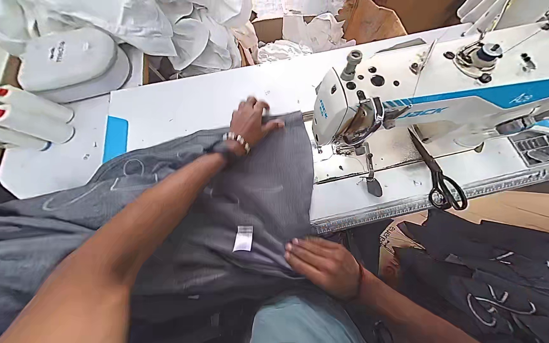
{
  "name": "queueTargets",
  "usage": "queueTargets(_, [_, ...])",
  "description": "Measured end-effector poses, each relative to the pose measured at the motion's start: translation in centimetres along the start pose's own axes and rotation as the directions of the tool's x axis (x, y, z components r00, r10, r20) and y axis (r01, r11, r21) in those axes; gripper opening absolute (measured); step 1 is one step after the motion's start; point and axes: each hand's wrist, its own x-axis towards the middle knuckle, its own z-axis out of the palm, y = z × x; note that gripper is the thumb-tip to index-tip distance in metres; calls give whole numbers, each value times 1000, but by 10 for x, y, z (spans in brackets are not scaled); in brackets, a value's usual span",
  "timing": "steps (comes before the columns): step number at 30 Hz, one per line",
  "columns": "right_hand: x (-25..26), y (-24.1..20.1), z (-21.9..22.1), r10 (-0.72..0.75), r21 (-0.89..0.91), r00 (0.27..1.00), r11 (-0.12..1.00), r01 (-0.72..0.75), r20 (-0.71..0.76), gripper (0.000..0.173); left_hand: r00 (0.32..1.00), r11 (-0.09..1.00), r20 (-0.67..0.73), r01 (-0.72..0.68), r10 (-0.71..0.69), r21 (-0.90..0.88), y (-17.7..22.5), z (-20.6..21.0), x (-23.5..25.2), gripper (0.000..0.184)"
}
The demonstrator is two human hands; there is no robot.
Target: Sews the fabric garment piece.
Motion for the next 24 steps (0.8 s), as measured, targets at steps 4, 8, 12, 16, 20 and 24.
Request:
queueTargets(4, [-20,-3,31,392,-4,795,898,-440,463,26,992,992,-26,-125,124,-11,42,22,-126,57])
queueTargets(8, [39,-1,37,527,-270,78,550,-790,846,37,982,984,-95,-169,164,-49,60,39,-172,53])
queueTargets(12, [65,-25,-46,409,-61,296,667,-743,863,35,988,985,-98,-130,118,-116,64,38,-169,46])
queueTargets(16, [61,4,-68,811,136,584,581,-802,-22,30,985,971,-111,-149,130,-185,70,41,-166,43])
queueTargets(20, [64,71,-48,880,331,424,473,-816,-212,28,976,953,-130,-200,174,-228,69,38,-165,42])
queueTargets(24, [60,73,-46,894,446,404,447,-775,-194,12,979,967,-54,-205,199,-152,76,27,-153,44])
